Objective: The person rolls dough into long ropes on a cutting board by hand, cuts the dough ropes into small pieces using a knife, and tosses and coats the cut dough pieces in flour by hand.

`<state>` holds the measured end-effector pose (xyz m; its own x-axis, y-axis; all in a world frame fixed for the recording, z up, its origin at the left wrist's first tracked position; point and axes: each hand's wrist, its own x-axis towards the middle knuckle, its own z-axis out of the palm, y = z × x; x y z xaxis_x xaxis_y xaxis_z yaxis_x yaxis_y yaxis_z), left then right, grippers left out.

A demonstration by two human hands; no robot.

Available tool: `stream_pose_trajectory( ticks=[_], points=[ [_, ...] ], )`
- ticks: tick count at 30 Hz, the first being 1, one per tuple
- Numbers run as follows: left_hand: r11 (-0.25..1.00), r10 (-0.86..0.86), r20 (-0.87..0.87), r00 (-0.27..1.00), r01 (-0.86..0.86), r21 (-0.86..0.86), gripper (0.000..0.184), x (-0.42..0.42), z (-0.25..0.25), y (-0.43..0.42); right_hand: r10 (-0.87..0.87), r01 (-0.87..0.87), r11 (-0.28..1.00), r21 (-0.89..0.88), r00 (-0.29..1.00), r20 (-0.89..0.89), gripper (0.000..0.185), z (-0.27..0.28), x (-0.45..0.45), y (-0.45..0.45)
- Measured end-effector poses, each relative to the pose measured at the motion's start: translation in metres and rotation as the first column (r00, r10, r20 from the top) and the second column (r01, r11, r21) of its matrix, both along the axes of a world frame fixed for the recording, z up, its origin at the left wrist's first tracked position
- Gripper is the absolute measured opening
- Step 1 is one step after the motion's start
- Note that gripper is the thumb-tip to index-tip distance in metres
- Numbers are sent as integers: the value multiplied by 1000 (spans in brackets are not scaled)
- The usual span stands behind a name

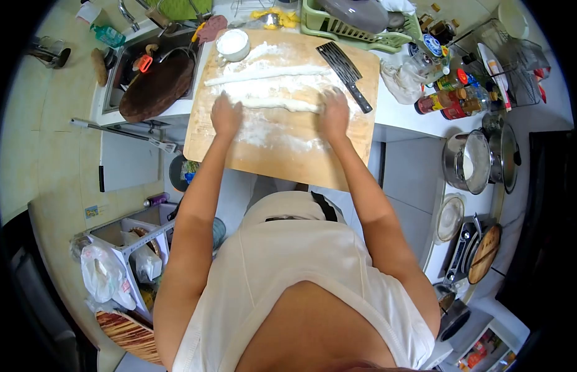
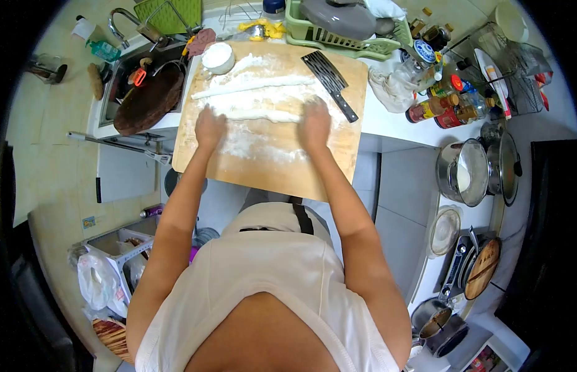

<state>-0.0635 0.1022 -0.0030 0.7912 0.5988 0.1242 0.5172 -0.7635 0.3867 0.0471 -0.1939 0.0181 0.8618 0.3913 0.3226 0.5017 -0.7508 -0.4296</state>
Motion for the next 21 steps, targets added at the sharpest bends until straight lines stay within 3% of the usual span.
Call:
stream_pose_trajectory(
  ticks=[3,5,7,11,14,17,19,21],
  points=[
    [983,-182,183,966,180,27,60,28,15,-21,153,-150,988,-50,986,64,51,7,6,55],
    [890,-443,15,896,437,130,56,44,6,-29,194,-190,972,-138,981,15,59,-6,1,87],
    [816,-552,-110,827,563,135,58,30,-21,-34,235,-247,946,-213,969,-78,66,-23,-9,94],
    [813,-575,8,818,570,122,68,-51,-27,-55,300,-362,885,-295,925,-234,76,-27,-76,52],
    [842,-534,-61,843,537,48,71,-84,-14,-71,266,-328,875,-356,940,-213,77,-30,-102,37],
    [873,-470,-68,880,475,113,72,-38,-29,-56,90,-167,918,-359,971,-221,75,-30,-50,71],
    [920,-375,77,924,360,157,71,9,-42,-41,-100,56,960,-276,984,-149,74,-40,-8,97],
    [941,-320,140,937,298,158,67,36,-44,-31,-112,93,966,-241,992,-66,72,-36,21,109]
  ],
)
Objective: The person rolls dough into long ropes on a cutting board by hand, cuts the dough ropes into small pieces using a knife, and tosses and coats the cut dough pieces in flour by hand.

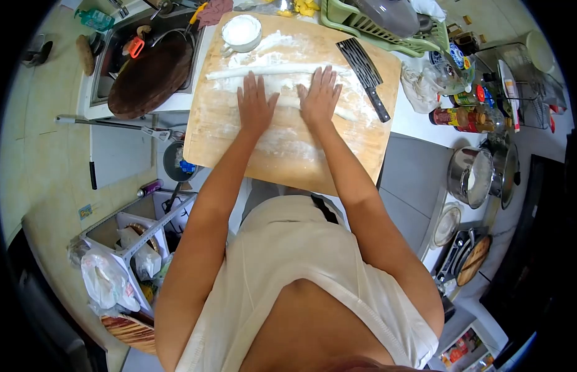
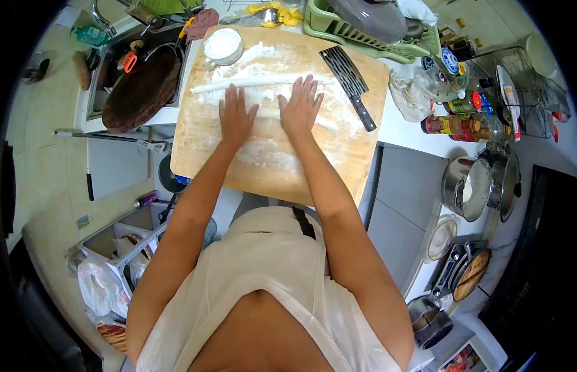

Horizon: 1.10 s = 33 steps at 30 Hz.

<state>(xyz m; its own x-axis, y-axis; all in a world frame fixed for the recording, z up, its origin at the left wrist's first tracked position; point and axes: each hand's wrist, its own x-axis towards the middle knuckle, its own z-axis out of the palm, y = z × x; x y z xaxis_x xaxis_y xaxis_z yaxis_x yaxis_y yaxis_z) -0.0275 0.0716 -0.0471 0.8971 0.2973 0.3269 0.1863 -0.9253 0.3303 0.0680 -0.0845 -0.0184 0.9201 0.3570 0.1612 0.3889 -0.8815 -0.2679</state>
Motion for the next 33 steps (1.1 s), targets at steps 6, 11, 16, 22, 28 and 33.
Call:
stream_pose_trajectory(
  ticks=[6,11,16,22,28,33],
  points=[
    [965,-258,-209,943,262,-12,62,-62,18,6,319,-329,942,-68,940,-121,67,18,-53,-50],
    [974,-226,-336,914,207,-92,65,-114,26,-13,341,-368,919,-143,922,-185,70,14,-104,-97],
    [999,-10,-94,995,7,-38,62,-13,18,-17,95,-97,995,-39,995,-40,66,-8,-8,-40],
    [950,-310,-178,934,313,-6,58,37,27,-37,14,-15,998,-57,1000,-16,64,3,5,-49],
    [899,-436,-162,885,421,-118,66,-70,34,-48,240,-267,941,-206,959,-150,65,29,-100,-140],
    [936,-352,-142,925,350,-41,67,-13,22,-48,279,-285,954,-95,958,-69,65,13,-32,-129]
  ],
)
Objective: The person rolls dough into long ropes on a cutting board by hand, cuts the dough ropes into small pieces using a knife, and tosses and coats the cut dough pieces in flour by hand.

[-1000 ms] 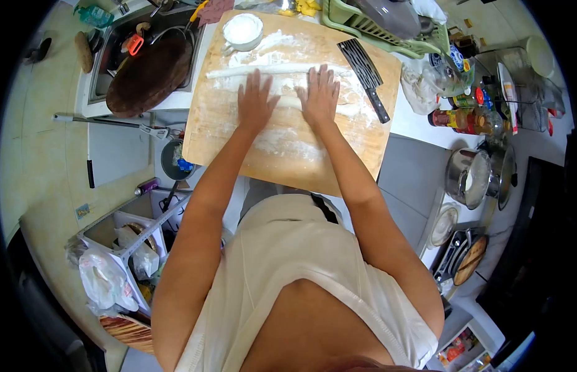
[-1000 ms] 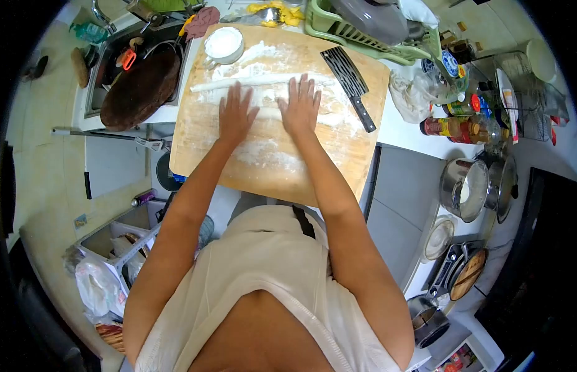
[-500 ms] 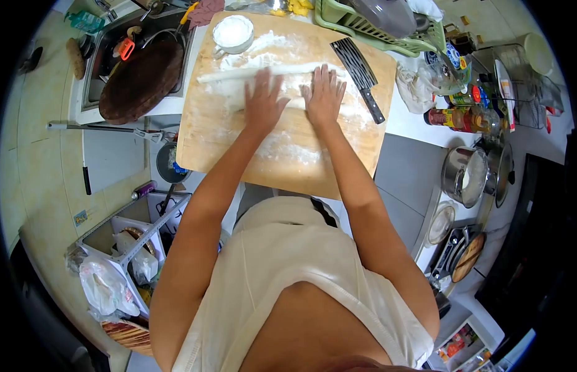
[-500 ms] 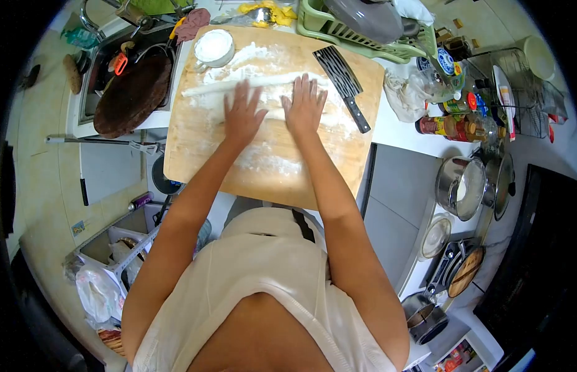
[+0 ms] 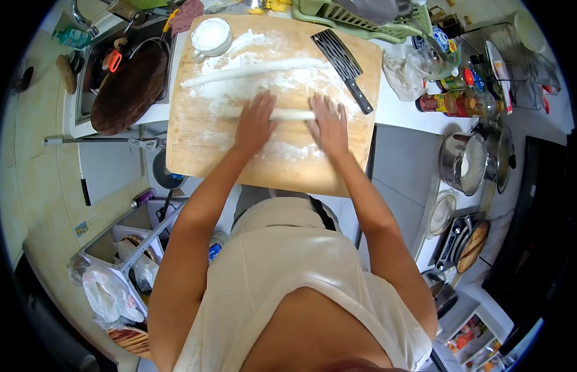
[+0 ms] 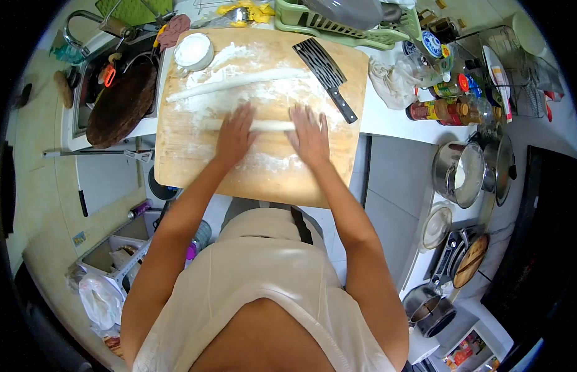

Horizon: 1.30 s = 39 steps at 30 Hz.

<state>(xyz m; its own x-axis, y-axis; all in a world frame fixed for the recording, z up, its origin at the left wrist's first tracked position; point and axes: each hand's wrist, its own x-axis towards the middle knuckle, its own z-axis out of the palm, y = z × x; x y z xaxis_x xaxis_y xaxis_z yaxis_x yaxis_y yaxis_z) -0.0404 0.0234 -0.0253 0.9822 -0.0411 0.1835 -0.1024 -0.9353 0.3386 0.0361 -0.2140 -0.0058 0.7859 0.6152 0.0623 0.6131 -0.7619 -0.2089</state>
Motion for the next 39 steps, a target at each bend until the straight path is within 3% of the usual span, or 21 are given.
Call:
stream_pose_trajectory(
  ticks=[3,6,9,14,17,20,23,25,26,29,34,37,39],
  points=[
    [996,33,128,991,-43,77,67,60,-31,7,-51,46,993,104,998,42,64,-10,54,21],
    [995,65,57,996,-69,68,63,56,-16,5,-16,14,995,101,1000,18,65,-12,56,20],
    [998,49,16,999,-48,-35,67,-11,-10,-2,26,-24,999,33,997,-78,65,4,3,-10],
    [998,34,-116,993,-29,47,66,-100,9,-26,55,-65,995,-82,992,-115,66,6,-66,-49],
    [993,115,-91,989,-114,17,64,-60,0,-18,-13,12,999,-50,1000,-16,66,3,-35,-26],
    [976,213,12,977,-214,40,62,1,-27,-3,-212,209,976,54,976,46,69,-1,8,28],
    [972,226,-6,974,-226,61,56,33,-24,4,5,-17,990,137,996,88,69,19,25,95],
    [980,188,-8,982,-187,63,53,27,-23,7,107,-100,977,186,994,-25,69,7,9,117],
    [951,256,-59,965,-262,-164,53,15,-29,6,156,-136,967,217,985,-75,69,1,4,125],
    [991,117,-58,991,-120,-53,58,-58,-13,0,237,-231,971,63,962,-132,70,4,-41,90],
    [994,110,-112,988,-112,-7,65,-110,4,-5,155,-170,983,-72,971,-180,73,6,-83,49],
    [952,302,-96,948,-305,-20,63,-61,-7,14,33,-43,992,-118,996,-88,71,3,-33,84],
    [913,403,84,911,-407,32,60,-18,-26,38,-135,135,991,-12,991,13,69,-12,7,110]
  ],
)
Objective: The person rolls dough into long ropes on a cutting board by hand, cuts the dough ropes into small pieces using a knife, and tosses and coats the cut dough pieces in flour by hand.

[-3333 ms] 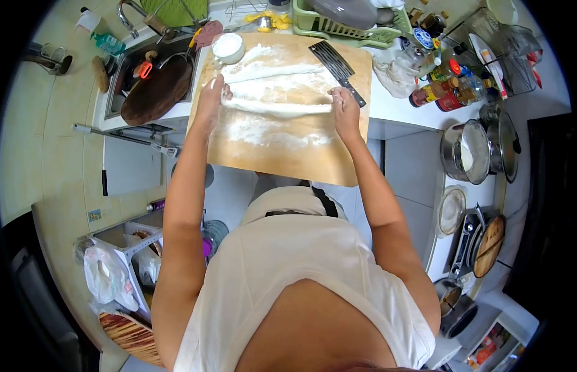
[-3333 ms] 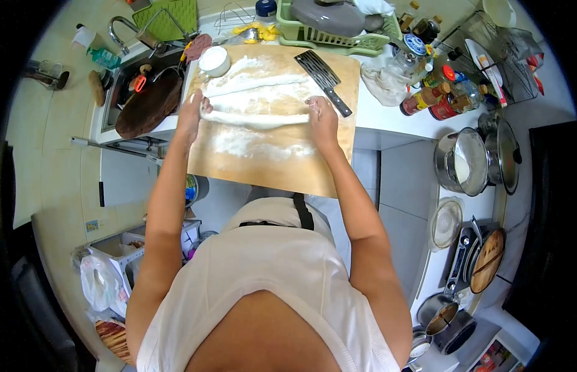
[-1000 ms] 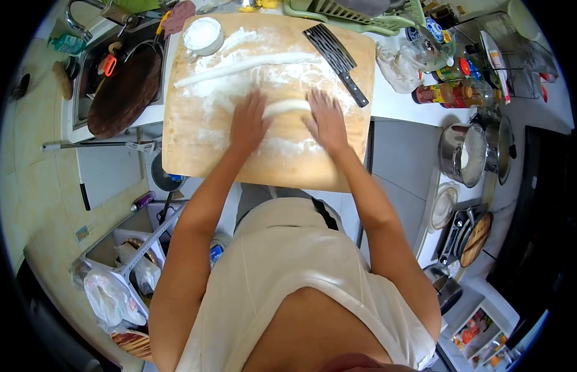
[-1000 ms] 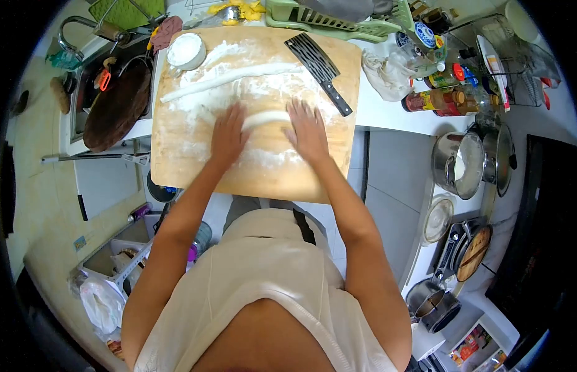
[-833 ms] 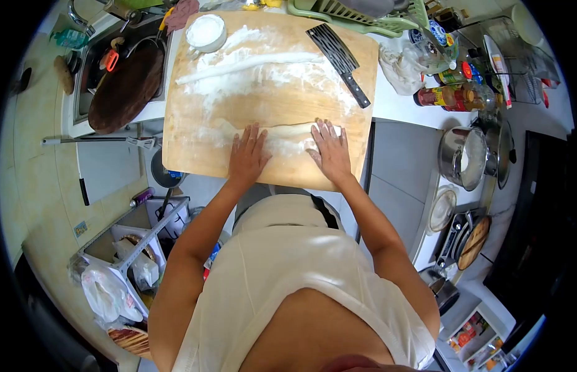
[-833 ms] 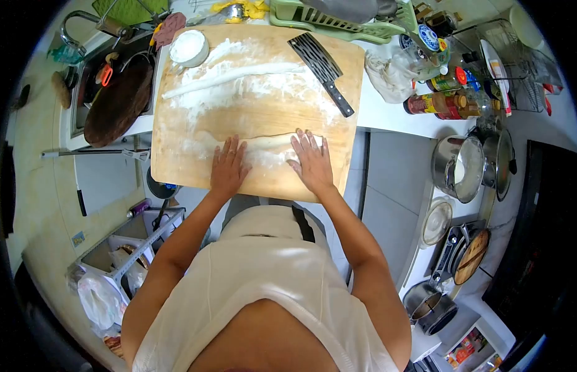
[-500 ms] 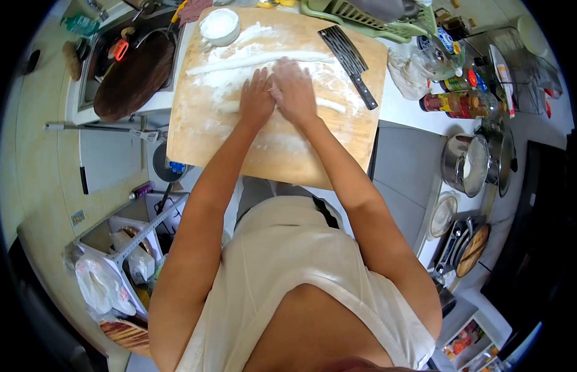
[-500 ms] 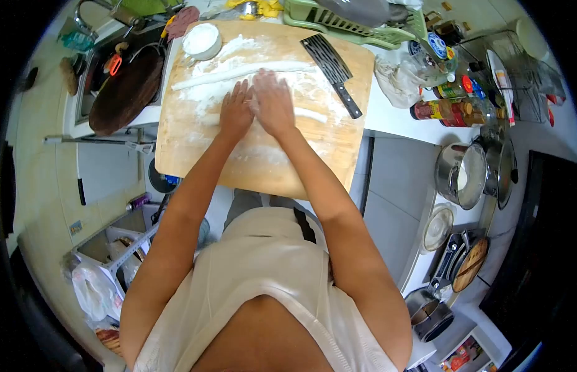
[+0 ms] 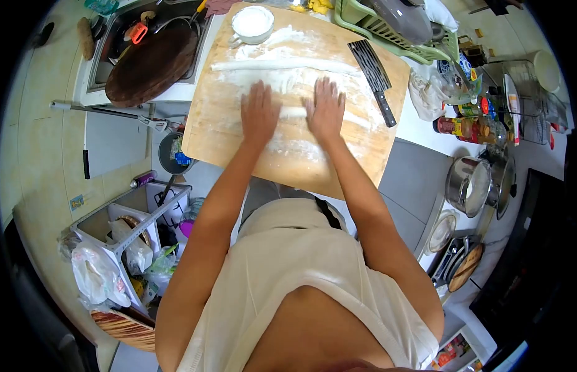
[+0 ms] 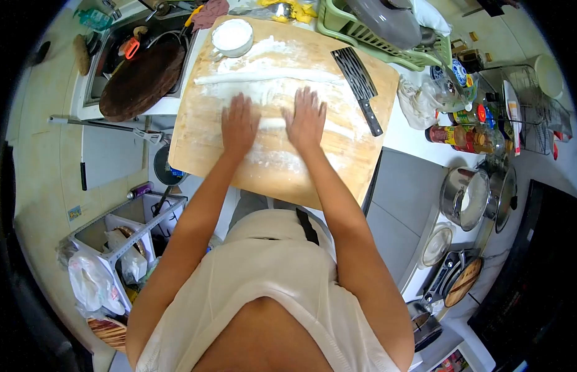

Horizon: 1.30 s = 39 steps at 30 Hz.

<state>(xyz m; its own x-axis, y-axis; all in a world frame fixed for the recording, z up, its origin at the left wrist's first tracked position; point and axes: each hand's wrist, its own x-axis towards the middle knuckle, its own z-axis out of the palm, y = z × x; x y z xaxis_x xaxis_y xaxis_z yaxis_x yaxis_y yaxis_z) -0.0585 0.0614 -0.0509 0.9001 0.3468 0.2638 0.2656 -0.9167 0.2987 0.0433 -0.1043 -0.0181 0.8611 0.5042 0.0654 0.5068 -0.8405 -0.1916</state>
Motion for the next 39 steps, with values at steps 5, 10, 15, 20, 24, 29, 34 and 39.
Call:
stream_pose_trajectory(
  ticks=[5,10,15,20,24,29,34,39],
  points=[
    [1000,-19,-43,999,19,22,57,15,5,20,37,-37,999,35,999,19,68,-2,16,-2],
    [975,-213,-209,954,195,-106,65,-93,22,-7,172,-180,983,-42,974,-149,72,29,-74,-70],
    [993,-114,-183,977,114,-9,64,-82,21,-3,120,-127,989,-70,988,-102,73,22,-56,-68],
    [997,42,-12,999,-41,60,61,15,7,29,-124,123,989,82,992,10,71,-5,39,-5],
    [992,-88,-113,990,98,82,64,-9,7,33,116,-114,992,-50,992,40,67,-1,20,-22],
    [987,-162,-258,953,154,-52,67,-109,22,9,203,-218,971,-98,969,-140,72,23,-91,-98],
    [999,2,-182,983,5,39,69,-68,8,7,167,-171,983,-72,984,-63,70,15,-45,-74],
    [986,-170,11,985,170,2,65,56,23,-28,58,-58,998,-11,998,38,63,1,29,-23]
  ],
)
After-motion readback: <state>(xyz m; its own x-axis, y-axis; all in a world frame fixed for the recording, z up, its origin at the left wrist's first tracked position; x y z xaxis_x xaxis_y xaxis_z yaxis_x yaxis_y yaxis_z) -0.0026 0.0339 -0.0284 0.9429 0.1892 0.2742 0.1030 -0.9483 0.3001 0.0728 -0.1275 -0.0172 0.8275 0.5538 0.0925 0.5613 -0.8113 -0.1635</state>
